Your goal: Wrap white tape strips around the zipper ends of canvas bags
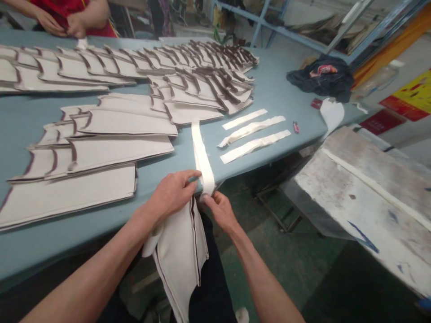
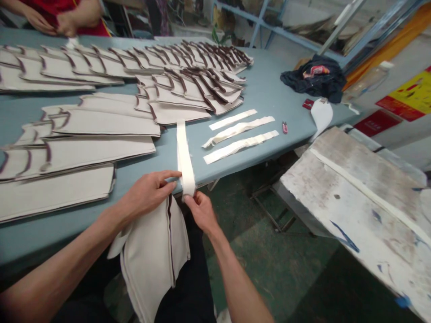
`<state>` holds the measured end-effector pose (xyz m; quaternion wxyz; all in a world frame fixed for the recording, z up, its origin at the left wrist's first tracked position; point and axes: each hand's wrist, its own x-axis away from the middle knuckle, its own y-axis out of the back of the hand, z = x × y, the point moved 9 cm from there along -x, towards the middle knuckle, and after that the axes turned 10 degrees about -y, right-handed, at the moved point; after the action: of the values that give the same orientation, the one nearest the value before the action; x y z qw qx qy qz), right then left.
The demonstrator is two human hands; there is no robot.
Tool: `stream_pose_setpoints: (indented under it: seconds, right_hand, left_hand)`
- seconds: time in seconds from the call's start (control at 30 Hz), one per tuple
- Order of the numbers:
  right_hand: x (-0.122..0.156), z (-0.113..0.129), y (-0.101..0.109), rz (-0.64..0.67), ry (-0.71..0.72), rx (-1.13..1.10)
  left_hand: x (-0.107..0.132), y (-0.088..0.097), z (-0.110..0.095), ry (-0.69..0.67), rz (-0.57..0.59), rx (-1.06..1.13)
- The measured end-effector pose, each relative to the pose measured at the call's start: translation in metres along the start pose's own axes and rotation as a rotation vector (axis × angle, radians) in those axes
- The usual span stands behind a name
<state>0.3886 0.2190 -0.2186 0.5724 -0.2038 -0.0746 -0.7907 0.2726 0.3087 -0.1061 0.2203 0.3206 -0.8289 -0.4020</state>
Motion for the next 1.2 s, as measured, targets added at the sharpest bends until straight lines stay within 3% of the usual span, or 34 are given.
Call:
stream_pose_setpoints:
  seconds: [0.13,0.27,0.6,0.83,1.0,1.1,1.2]
  right_hand:
    - [0.01,-0.004,0.001,0.076,-0.125,-0.185]
    - [0.024,0.008,0.009,0.078,-0.219,-0.343]
    - [0.03,0.077,0.006,0.115,-0.21,-0.517]
    - [0.016,0.108,0.014,0.046,-0.176,-0.45]
    - [0.013,0.09,0.031,-0.061,-0.152,-0.343]
    - [0.011,0.08,0.053,-0.218,-0.062,-0.277]
    - [0.012,0.085,0.066,-0.331,0.059,-0.229]
  left_hand:
    - [0.0,0.0,-0.001,0.006,-0.007,-0.009]
    - [0.001,0.0,-0.001,0.015,-0.011,-0.027]
    - [0.003,-0.002,-0.004,0.033,-0.008,-0.138]
    - [0.007,-0.007,-0.006,0.013,-0.014,-0.249]
    - [0.013,-0.011,-0.013,-0.007,-0.01,-0.343]
    - [0.014,-0.011,-0.016,-0.016,-0.005,-0.371]
    - [0.014,-0.011,-0.017,-0.021,-0.007,-0.384]
